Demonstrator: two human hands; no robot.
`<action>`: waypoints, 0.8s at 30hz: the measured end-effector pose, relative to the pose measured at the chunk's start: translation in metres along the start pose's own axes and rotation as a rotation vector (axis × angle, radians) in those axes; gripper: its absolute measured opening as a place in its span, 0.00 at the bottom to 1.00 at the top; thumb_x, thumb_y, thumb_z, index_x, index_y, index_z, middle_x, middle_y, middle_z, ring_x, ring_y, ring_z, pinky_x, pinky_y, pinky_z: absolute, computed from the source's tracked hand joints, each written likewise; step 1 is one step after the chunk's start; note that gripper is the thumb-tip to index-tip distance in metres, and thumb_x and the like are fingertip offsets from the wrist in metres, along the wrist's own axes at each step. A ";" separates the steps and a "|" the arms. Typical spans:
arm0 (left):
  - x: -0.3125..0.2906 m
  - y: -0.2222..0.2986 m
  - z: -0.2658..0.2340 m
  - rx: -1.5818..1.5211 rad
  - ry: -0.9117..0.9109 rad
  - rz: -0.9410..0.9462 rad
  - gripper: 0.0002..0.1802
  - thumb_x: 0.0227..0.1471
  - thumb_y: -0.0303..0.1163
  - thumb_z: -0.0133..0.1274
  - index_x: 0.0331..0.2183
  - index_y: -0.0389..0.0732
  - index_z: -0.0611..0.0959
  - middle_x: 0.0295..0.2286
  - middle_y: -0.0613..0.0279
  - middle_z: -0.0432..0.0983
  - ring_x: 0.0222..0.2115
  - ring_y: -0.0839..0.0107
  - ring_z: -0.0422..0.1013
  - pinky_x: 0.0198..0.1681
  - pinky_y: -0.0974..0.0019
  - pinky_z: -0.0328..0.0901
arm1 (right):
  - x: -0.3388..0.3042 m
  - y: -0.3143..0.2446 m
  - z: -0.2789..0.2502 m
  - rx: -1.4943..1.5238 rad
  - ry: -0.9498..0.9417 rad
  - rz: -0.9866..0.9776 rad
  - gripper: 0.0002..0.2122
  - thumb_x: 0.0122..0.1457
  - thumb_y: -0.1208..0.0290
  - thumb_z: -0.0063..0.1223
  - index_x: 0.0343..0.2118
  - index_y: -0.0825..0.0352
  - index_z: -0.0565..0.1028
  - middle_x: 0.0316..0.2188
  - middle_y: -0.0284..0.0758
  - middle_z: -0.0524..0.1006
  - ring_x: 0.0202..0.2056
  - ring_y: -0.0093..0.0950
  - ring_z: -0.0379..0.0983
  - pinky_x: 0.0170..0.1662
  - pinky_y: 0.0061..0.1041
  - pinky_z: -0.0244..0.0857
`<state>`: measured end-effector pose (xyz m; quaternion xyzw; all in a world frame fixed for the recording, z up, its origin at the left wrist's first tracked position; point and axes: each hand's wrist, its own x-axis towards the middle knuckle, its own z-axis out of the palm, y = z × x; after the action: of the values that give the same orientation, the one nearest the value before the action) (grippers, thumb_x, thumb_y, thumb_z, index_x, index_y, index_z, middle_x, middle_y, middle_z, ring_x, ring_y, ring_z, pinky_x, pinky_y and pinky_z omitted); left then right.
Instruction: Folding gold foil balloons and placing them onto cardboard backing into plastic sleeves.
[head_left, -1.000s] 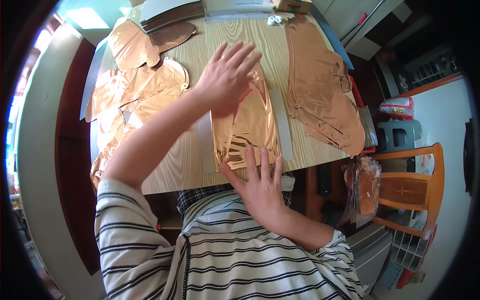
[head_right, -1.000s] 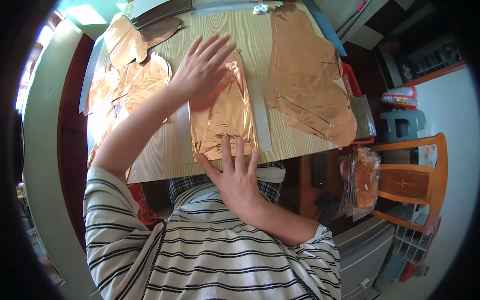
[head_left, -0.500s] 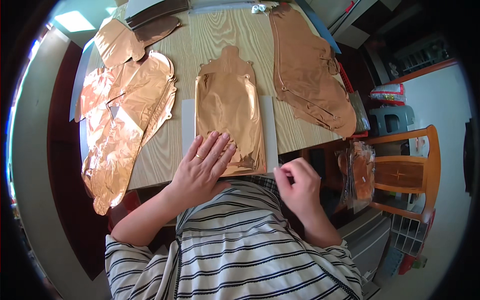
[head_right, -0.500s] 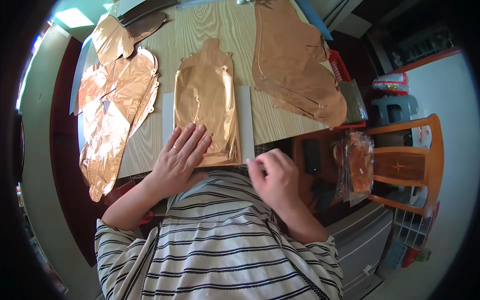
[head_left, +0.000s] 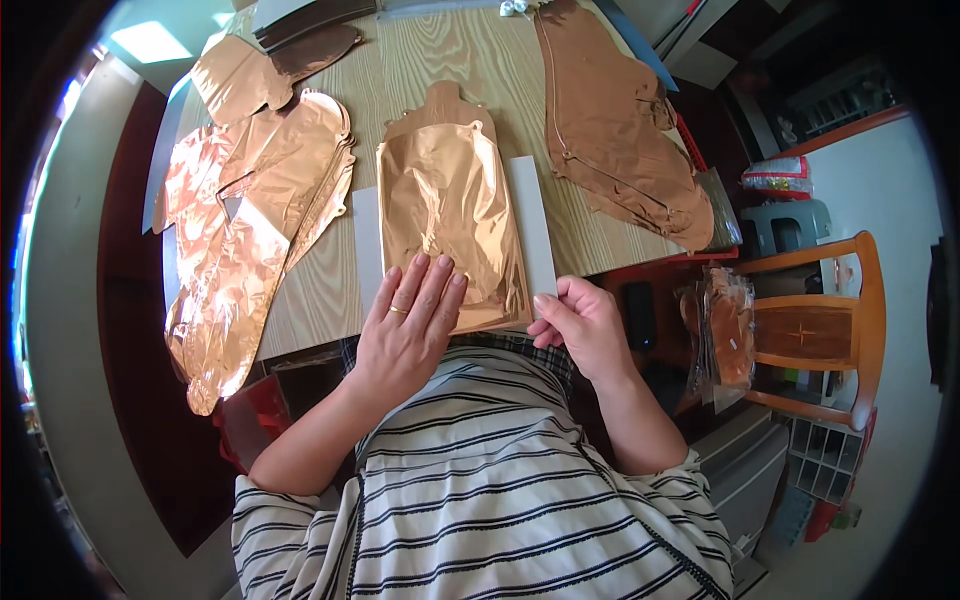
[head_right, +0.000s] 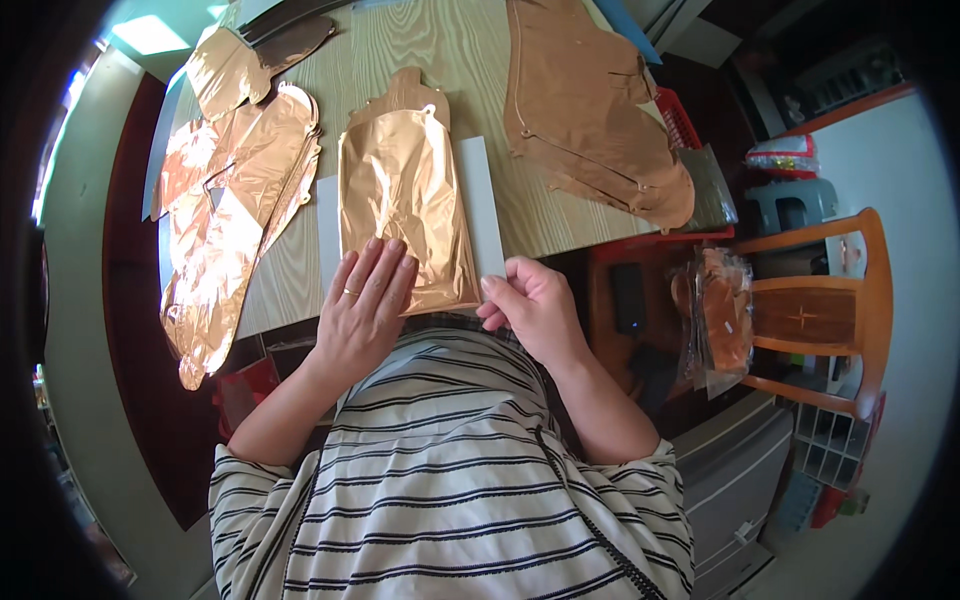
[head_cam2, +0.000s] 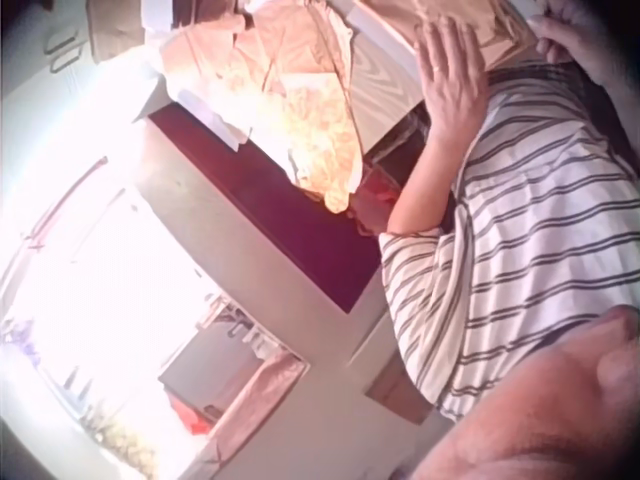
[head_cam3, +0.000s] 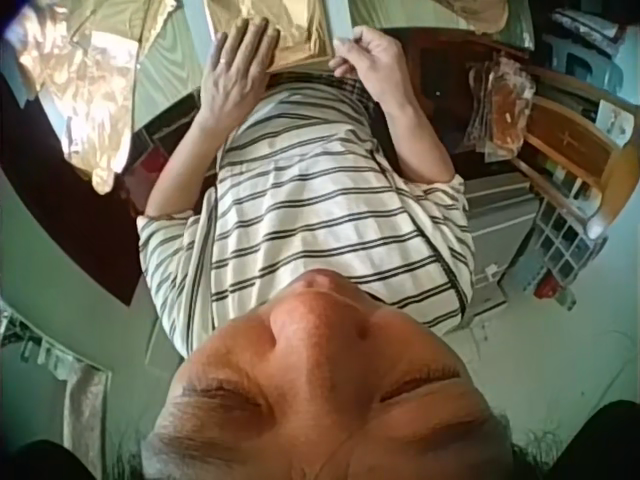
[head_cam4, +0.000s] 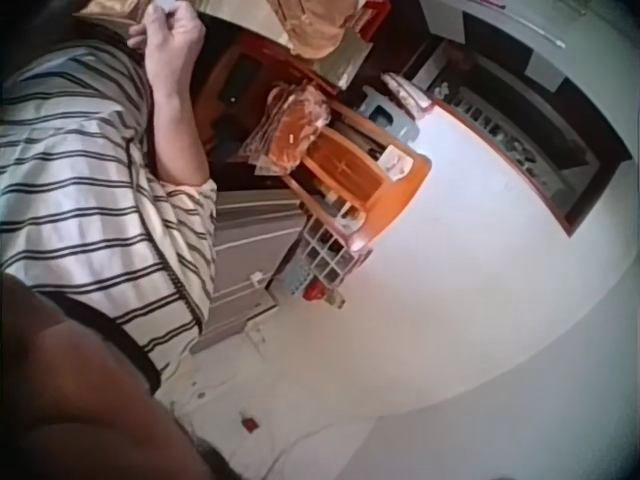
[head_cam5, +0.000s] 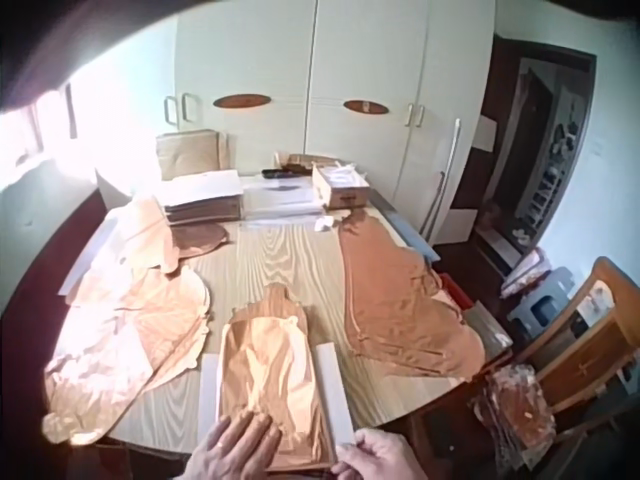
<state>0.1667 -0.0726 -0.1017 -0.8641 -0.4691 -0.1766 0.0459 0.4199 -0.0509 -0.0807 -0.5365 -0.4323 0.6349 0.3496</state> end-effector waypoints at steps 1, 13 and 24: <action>-0.001 -0.001 0.002 -0.002 0.005 0.005 0.30 0.55 0.32 0.52 0.60 0.37 0.73 0.61 0.49 0.66 0.63 0.49 0.61 0.65 0.46 0.54 | 0.002 0.000 0.000 0.025 -0.005 -0.011 0.08 0.65 0.71 0.56 0.32 0.71 0.75 0.23 0.34 0.79 0.23 0.18 0.76 0.25 0.18 0.71; -0.004 -0.016 -0.007 -0.137 0.211 -0.013 0.25 0.54 0.24 0.59 0.54 0.33 0.77 0.53 0.46 0.76 0.55 0.50 0.72 0.60 0.50 0.64 | 0.036 -0.035 -0.016 -0.032 0.280 -0.205 0.10 0.67 0.71 0.51 0.47 0.70 0.73 0.25 0.35 0.80 0.21 0.18 0.75 0.26 0.16 0.66; -0.008 -0.005 -0.003 -0.398 0.364 -0.221 0.24 0.61 0.22 0.44 0.58 0.25 0.71 0.55 0.35 0.71 0.58 0.40 0.67 0.62 0.48 0.61 | 0.001 -0.037 -0.041 -0.046 0.458 -0.229 0.11 0.64 0.77 0.50 0.48 0.75 0.73 0.25 0.39 0.81 0.21 0.20 0.76 0.25 0.19 0.70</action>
<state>0.1584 -0.0768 -0.1017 -0.7539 -0.5004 -0.4214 -0.0604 0.4593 -0.0287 -0.0484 -0.6217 -0.4141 0.4432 0.4956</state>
